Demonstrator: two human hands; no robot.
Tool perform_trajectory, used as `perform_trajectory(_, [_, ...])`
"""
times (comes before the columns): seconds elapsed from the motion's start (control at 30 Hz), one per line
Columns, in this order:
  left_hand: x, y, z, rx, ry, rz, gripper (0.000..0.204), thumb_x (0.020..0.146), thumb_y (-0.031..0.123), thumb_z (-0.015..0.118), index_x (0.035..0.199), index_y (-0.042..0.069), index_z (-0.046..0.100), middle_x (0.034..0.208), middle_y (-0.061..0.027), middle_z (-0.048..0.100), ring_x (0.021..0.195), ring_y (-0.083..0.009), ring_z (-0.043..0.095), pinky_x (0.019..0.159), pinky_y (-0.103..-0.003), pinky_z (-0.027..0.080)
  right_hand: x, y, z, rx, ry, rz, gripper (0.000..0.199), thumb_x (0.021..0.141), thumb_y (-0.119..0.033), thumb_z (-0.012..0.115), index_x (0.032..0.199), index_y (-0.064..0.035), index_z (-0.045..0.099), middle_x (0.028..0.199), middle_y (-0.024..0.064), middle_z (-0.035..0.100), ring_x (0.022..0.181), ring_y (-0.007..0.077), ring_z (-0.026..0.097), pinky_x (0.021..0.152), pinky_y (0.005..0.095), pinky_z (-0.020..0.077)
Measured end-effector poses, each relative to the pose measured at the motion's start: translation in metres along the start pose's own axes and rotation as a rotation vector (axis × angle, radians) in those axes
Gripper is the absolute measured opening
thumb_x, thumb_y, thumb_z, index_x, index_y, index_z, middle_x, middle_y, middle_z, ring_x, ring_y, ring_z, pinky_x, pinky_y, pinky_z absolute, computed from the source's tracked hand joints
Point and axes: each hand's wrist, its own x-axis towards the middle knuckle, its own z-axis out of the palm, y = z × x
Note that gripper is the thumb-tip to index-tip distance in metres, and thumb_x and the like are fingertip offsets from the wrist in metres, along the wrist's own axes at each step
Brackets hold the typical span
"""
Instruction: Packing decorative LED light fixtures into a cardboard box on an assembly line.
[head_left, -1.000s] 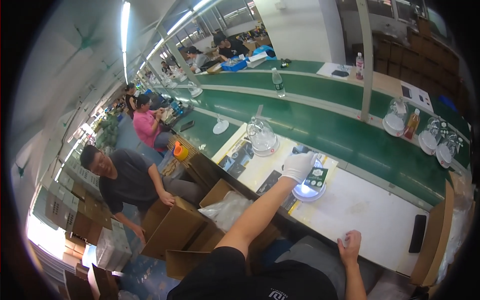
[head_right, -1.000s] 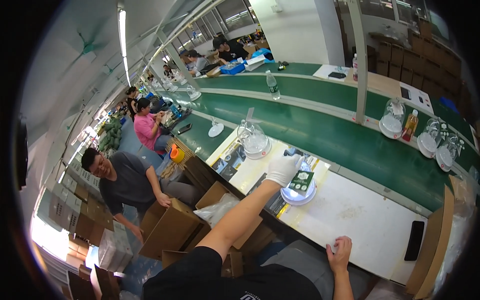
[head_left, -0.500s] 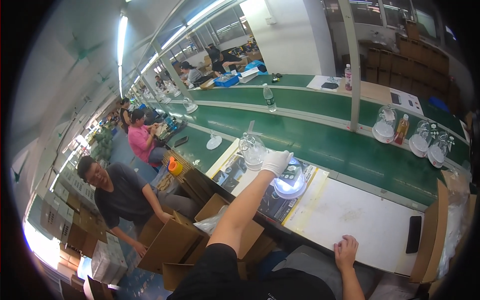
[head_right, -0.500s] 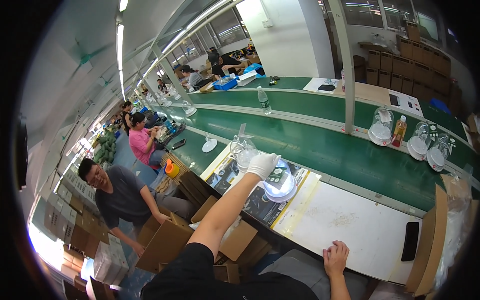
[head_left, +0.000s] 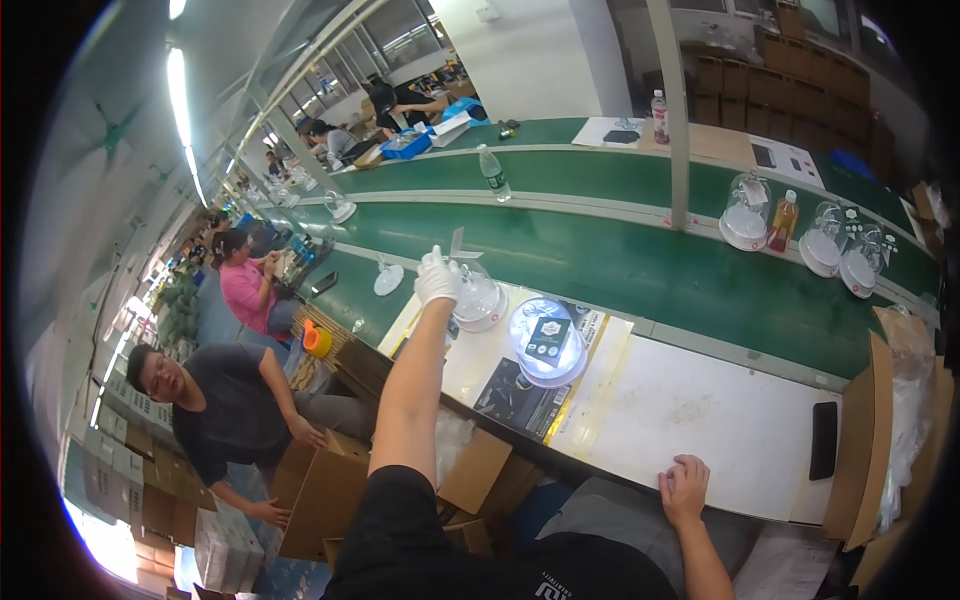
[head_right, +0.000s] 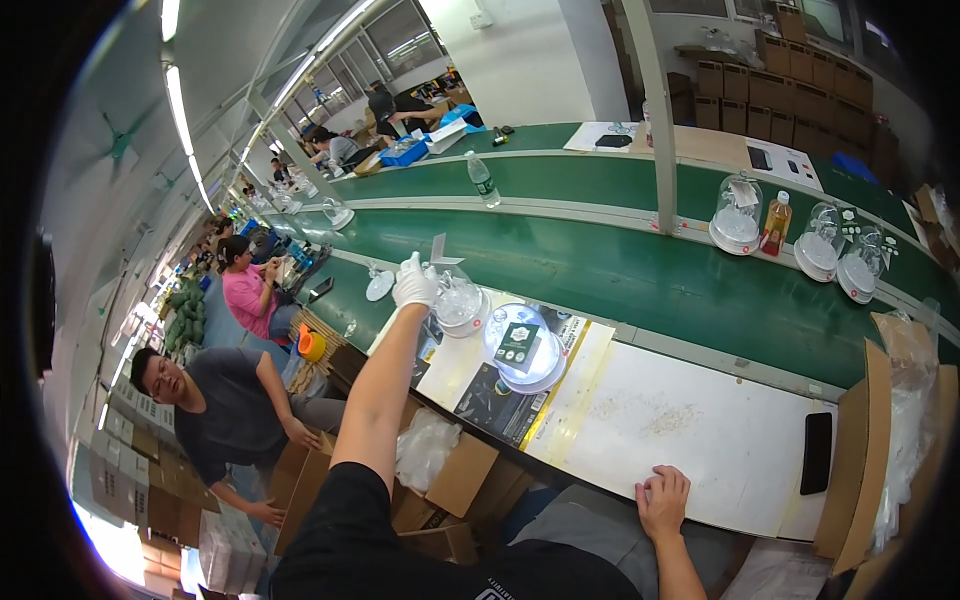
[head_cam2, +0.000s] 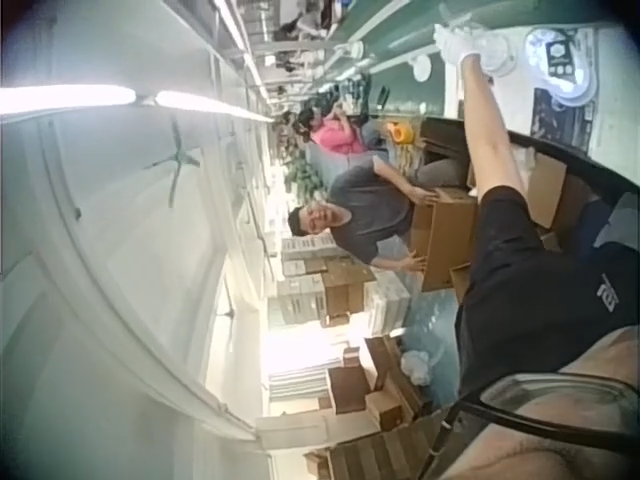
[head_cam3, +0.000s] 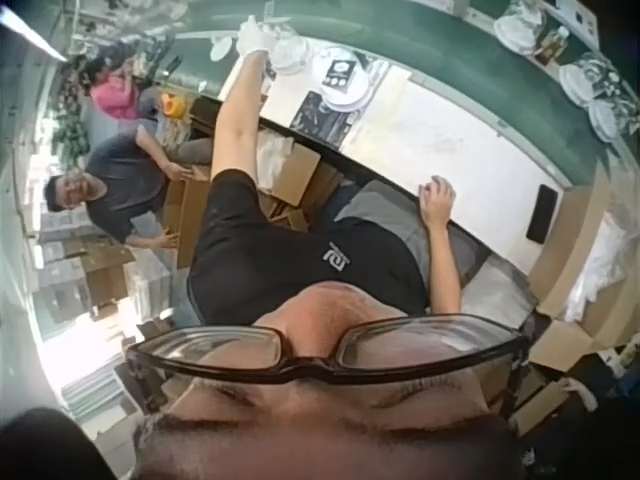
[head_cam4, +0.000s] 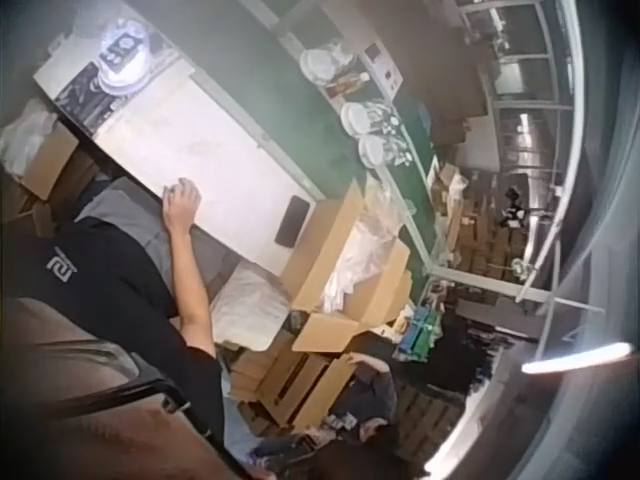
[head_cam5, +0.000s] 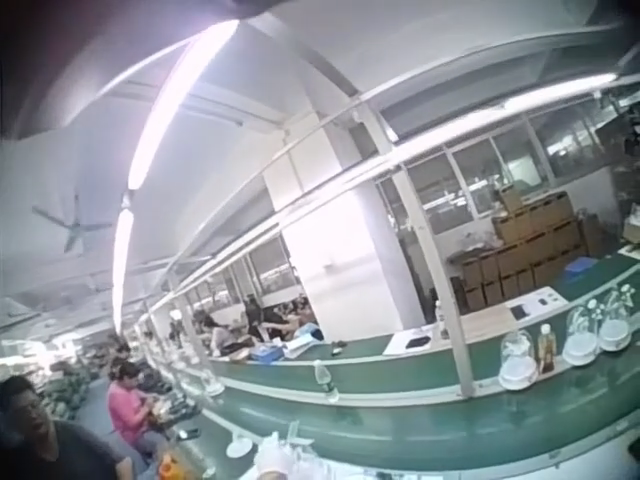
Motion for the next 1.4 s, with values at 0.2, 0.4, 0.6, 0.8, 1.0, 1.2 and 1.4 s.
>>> perform_trajectory(0.2, [0.033,-0.025,0.027,0.082,-0.162,0.065,0.043,0.093,0.037,0.054,0.129,0.013,0.054,0.124,-0.0179,0.060,0.112,-0.0336,0.063,0.090,-0.049,0.052,0.006,-0.003,0.005,-0.063,-0.006,-0.002,0.020,0.078,-0.013,0.073,0.082,-0.0069,0.055,0.108,0.0130,0.057,0.109,0.0339,0.053,0.092,0.0476,0.0398])
perform_trajectory(0.4, [0.046,-0.035,0.041,0.092,-0.126,0.126,0.030,0.098,0.037,0.049,0.106,0.009,0.055,0.103,-0.0193,0.068,0.092,-0.0404,0.068,0.080,-0.051,0.054,0.008,-0.004,0.012,-0.107,-0.022,0.004,0.022,0.077,-0.014,0.074,0.082,-0.0072,0.054,0.108,0.0134,0.057,0.108,0.0352,0.053,0.091,0.0487,0.0405])
perform_trajectory(0.6, [0.019,-0.053,-0.004,-0.180,-0.009,0.172,0.027,0.097,0.032,0.053,0.102,0.006,0.058,0.091,-0.0241,0.068,0.090,-0.0443,0.065,0.076,-0.053,0.049,0.014,-0.008,0.007,-0.077,-0.006,0.030,0.025,0.075,-0.017,0.077,0.081,-0.0090,0.055,0.109,0.0109,0.057,0.109,0.0337,0.053,0.092,0.0481,0.0397])
perform_trajectory(0.8, [-0.050,-0.034,-0.173,-0.398,0.247,0.268,0.020,0.097,0.022,0.056,0.097,0.002,0.059,0.080,-0.0215,0.063,0.073,-0.0375,0.065,0.068,-0.042,0.050,0.028,-0.030,-0.007,0.486,-0.044,0.076,0.027,0.079,-0.010,0.076,0.100,-0.0044,0.060,0.114,0.0149,0.061,0.105,0.0350,0.058,0.092,0.0428,0.0469])
perform_trajectory(1.0, [-0.146,-0.003,-0.282,-0.857,0.242,0.292,0.014,0.099,0.008,0.053,0.087,0.000,0.053,0.075,-0.0033,0.048,0.069,-0.0092,0.045,0.063,-0.027,0.042,0.090,-0.146,-0.039,1.298,-0.343,0.012,0.102,0.081,-0.024,0.082,0.158,-0.0089,0.016,0.161,0.0160,0.027,0.144,0.0293,0.037,0.107,0.0426,0.0419])
perform_trajectory(1.2, [-0.257,0.074,-0.248,-1.073,-0.103,0.257,0.003,0.089,0.002,0.058,0.086,0.001,0.057,0.080,-0.0042,0.054,0.076,-0.0110,0.051,0.071,-0.026,0.044,0.027,-0.136,-0.043,1.742,-0.201,0.211,0.122,0.074,-0.035,0.088,0.158,-0.0069,0.004,0.155,0.0101,0.033,0.138,0.0234,0.040,0.111,0.0380,0.0372])
perform_trajectory(1.4, [-0.307,0.147,-0.211,-1.200,-0.349,0.630,0.014,0.082,0.007,0.064,0.093,-0.002,0.063,0.094,-0.0129,0.064,0.082,-0.0232,0.061,0.076,-0.033,0.049,-0.022,-0.103,-0.069,1.844,0.043,0.642,0.097,0.090,-0.074,0.043,0.154,-0.0051,0.023,0.153,0.0158,0.038,0.138,0.0310,0.043,0.113,0.0483,0.0388])
